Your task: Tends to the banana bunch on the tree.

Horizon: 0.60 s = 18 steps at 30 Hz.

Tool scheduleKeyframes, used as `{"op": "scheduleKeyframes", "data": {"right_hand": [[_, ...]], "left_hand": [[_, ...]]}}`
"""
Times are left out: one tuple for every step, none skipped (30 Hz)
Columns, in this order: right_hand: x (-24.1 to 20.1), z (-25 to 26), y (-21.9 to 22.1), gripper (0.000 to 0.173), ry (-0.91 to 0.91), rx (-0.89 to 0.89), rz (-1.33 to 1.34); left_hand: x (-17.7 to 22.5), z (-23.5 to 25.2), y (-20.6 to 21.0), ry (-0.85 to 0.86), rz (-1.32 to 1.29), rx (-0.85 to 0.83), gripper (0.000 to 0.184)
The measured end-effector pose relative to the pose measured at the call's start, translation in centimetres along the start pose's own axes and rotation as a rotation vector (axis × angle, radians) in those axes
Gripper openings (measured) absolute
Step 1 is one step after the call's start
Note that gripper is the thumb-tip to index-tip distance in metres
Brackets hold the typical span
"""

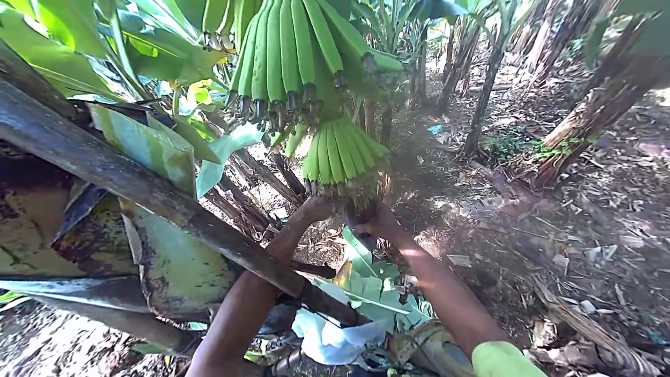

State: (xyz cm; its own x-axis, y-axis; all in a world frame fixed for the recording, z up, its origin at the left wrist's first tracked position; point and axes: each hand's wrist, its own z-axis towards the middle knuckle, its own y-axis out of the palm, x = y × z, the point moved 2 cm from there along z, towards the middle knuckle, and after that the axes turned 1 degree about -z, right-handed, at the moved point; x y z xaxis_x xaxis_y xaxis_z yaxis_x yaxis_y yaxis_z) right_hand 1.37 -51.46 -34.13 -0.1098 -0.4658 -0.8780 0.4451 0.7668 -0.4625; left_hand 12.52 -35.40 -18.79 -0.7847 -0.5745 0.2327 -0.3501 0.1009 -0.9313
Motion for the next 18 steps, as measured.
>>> {"op": "scheduleKeyframes", "data": {"right_hand": [[0.0, -0.1, -0.1, 0.128, -0.010, -0.009, 0.007], [-0.1, -0.3, -0.3, 0.129, -0.017, -0.019, 0.023], [-0.2, -0.5, -0.4, 0.131, -0.021, -0.026, 0.042], [-0.3, -0.7, -0.5, 0.131, -0.018, -0.034, 0.047], [-0.3, -0.9, -0.6, 0.132, -0.009, -0.048, 0.042], [-0.4, -1.0, -0.8, 0.131, 0.003, -0.068, 0.030], [-0.5, -1.1, -1.1, 0.129, 0.008, -0.089, 0.030], [-0.5, -1.3, -1.4, 0.128, 0.011, -0.112, 0.032], [-0.5, -1.5, -1.8, 0.128, 0.019, -0.144, 0.027], [-0.6, -1.8, -2.4, 0.129, 0.026, -0.177, 0.010], [-0.6, -2.0, -3.0, 0.131, 0.030, -0.210, -0.008], [-0.6, -2.3, -3.6, 0.132, 0.034, -0.230, -0.028], [-0.5, -2.6, -4.2, 0.132, 0.036, -0.240, -0.052], [-0.3, -3.0, -4.6, 0.133, 0.031, -0.244, -0.052], [0.0, -3.3, -5.0, 0.133, 0.018, -0.238, -0.027], [0.4, -3.6, -5.2, 0.132, 0.004, -0.225, 0.019], [0.7, -3.9, -5.3, 0.129, -0.003, -0.212, 0.063], [1.0, -4.1, -5.4, 0.126, -0.011, -0.194, 0.102]], "left_hand": [[0.1, 0.2, 0.2, 0.002, 0.002, 0.034, 0.033], [0.3, 0.3, 0.4, -0.010, 0.000, 0.085, 0.033], [0.5, 0.6, 0.6, -0.027, 0.031, 0.122, 0.034], [0.6, 0.6, 0.7, -0.049, 0.075, 0.152, 0.036], [0.9, 0.6, 0.6, -0.059, 0.125, 0.194, 0.040], [1.1, 0.4, 0.4, -0.063, 0.153, 0.248, 0.043], [1.0, 0.2, 0.2, -0.049, 0.168, 0.309, 0.046], [0.6, -0.1, 0.0, -0.013, 0.154, 0.369, 0.048], [0.0, -0.6, -0.1, 0.042, 0.121, 0.426, 0.047], [-1.0, -1.4, 0.1, 0.097, 0.039, 0.466, 0.047], [-2.1, -2.5, 0.2, 0.128, -0.086, 0.486, 0.049], [-2.7, -3.9, -0.2, 0.126, -0.170, 0.495, 0.053], [-2.3, -5.1, -1.6, 0.068, -0.173, 0.474, 0.054], [-1.9, -4.9, -3.4, 0.008, -0.072, 0.449, 0.050], [-2.1, -3.4, -5.0, -0.019, 0.102, 0.442, 0.048], [-3.1, -2.0, -5.6, -0.039, 0.245, 0.437, 0.044], [-4.5, -1.1, -5.0, -0.062, 0.304, 0.444, 0.043], [-5.7, -1.0, -3.6, -0.073, 0.300, 0.455, 0.049]]}}
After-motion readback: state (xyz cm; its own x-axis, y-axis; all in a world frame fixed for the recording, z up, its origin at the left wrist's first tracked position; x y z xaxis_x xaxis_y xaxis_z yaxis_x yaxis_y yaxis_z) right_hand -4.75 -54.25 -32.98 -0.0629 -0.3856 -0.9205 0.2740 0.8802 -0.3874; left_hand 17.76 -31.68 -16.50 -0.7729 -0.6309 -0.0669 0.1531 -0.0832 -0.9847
